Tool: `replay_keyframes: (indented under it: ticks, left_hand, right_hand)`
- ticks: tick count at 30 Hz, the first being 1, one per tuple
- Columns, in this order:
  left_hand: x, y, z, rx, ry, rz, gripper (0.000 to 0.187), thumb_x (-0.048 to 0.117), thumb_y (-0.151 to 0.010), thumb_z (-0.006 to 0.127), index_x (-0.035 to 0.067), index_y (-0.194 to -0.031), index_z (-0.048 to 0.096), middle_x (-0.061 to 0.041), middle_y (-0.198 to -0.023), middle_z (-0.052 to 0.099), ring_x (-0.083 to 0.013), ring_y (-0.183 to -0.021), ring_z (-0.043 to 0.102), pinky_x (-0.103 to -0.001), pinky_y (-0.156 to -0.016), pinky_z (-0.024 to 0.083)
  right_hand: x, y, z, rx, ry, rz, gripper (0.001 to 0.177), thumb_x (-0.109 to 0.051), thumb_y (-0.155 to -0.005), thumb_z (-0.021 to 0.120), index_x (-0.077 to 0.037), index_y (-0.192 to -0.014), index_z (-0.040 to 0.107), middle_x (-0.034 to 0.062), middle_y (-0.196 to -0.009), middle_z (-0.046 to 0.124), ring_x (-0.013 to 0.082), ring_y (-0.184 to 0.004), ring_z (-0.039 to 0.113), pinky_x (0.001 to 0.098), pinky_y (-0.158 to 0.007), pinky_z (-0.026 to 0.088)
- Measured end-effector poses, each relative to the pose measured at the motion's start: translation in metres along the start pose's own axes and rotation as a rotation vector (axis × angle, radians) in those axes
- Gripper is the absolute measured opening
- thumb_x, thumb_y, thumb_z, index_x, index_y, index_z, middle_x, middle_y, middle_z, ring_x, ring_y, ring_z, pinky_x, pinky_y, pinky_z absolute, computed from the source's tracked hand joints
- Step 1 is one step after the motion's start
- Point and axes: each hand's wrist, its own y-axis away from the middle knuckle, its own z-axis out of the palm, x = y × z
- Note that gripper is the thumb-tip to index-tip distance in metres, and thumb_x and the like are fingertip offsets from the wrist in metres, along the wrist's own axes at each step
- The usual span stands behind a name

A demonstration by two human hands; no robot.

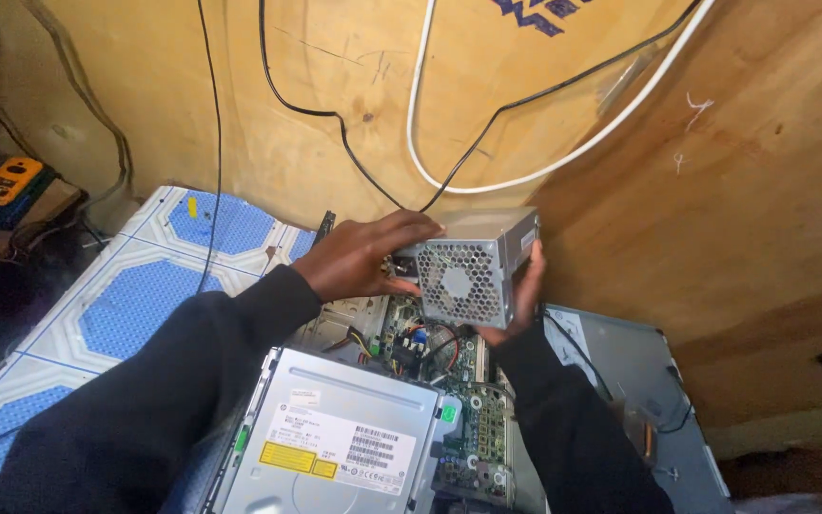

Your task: Repairing or assembling a desktop computer, specifically handling the power supply unit.

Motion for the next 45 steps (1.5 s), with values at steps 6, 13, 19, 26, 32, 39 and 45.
replay_keyframes:
  ticks: [6,13,19,26,32,39,45]
  left_hand:
    - [0.021,0.002,-0.022,-0.05,0.068,0.05,0.076,0.028,-0.072,0.09,0.014,-0.14,0.061,-0.009,-0.134,0.068,-0.0338,-0.111,0.07,-0.043,-0.088,0.057]
    - [0.032,-0.01,-0.017,-0.169,0.076,0.067,0.073,0.02,-0.066,0.091,0.009,-0.134,0.065,-0.012,-0.123,0.072,-0.0335,-0.105,0.072,-0.044,-0.085,0.057]
    - [0.042,-0.016,-0.017,-0.228,0.088,0.079,0.068,0.02,-0.064,0.09,0.01,-0.128,0.069,-0.013,-0.112,0.075,-0.0345,-0.097,0.073,-0.044,-0.08,0.056]
    - [0.023,-0.015,-0.003,-0.246,0.119,0.001,0.066,0.021,-0.066,0.09,0.01,-0.128,0.069,-0.015,-0.109,0.076,-0.0355,-0.095,0.073,-0.044,-0.08,0.056]
    - [0.01,-0.018,0.012,-0.191,0.158,-0.042,0.068,0.023,-0.069,0.091,0.008,-0.13,0.064,-0.017,-0.109,0.076,-0.0356,-0.096,0.074,-0.044,-0.079,0.057]
    - [0.007,-0.016,0.022,-0.183,0.319,-0.168,0.1,0.027,-0.071,0.093,0.008,-0.152,0.038,-0.02,-0.11,0.076,-0.0267,-0.073,0.071,-0.039,-0.066,0.057]
    - [-0.002,-0.01,0.029,-0.176,0.398,-0.126,0.105,0.019,-0.071,0.092,0.006,-0.156,0.032,-0.018,-0.118,0.077,-0.0279,-0.083,0.073,-0.039,-0.072,0.059]
  right_hand:
    - [0.007,0.051,0.019,0.039,-0.071,0.084,0.084,-0.077,-0.092,0.041,-0.013,-0.143,0.056,0.011,-0.138,0.063,0.0318,-0.124,0.061,0.058,-0.108,0.045]
    - [0.012,0.073,0.013,0.177,0.001,0.097,0.071,-0.067,-0.093,0.04,-0.017,-0.141,0.057,0.0101,-0.135,0.064,0.0321,-0.121,0.063,0.0585,-0.103,0.047]
    - [0.018,0.08,-0.009,0.221,-0.059,0.028,0.052,-0.048,-0.108,0.046,-0.006,-0.137,0.059,0.0135,-0.132,0.064,0.0294,-0.118,0.064,0.0487,-0.1,0.054]
    - [0.009,0.09,-0.006,0.168,0.072,0.119,0.049,-0.038,-0.109,0.039,-0.004,-0.141,0.054,0.0139,-0.138,0.063,0.0276,-0.123,0.062,0.0481,-0.105,0.05]
    - [-0.01,0.112,0.022,0.352,0.326,0.107,0.047,-0.031,-0.103,0.037,-0.004,-0.136,0.056,0.0196,-0.137,0.064,0.0307,-0.122,0.065,0.0541,-0.105,0.051]
    - [-0.026,0.136,0.096,0.399,2.022,-0.838,0.054,-0.021,-0.096,0.069,0.008,-0.139,0.055,0.0279,-0.122,0.058,0.0387,-0.115,0.056,0.0503,-0.097,0.048]
    - [-0.014,0.073,0.121,-0.185,1.603,-0.501,0.044,-0.013,-0.092,0.073,-0.003,-0.135,0.066,0.0104,-0.106,0.07,0.014,-0.082,0.071,0.0245,-0.066,0.057]
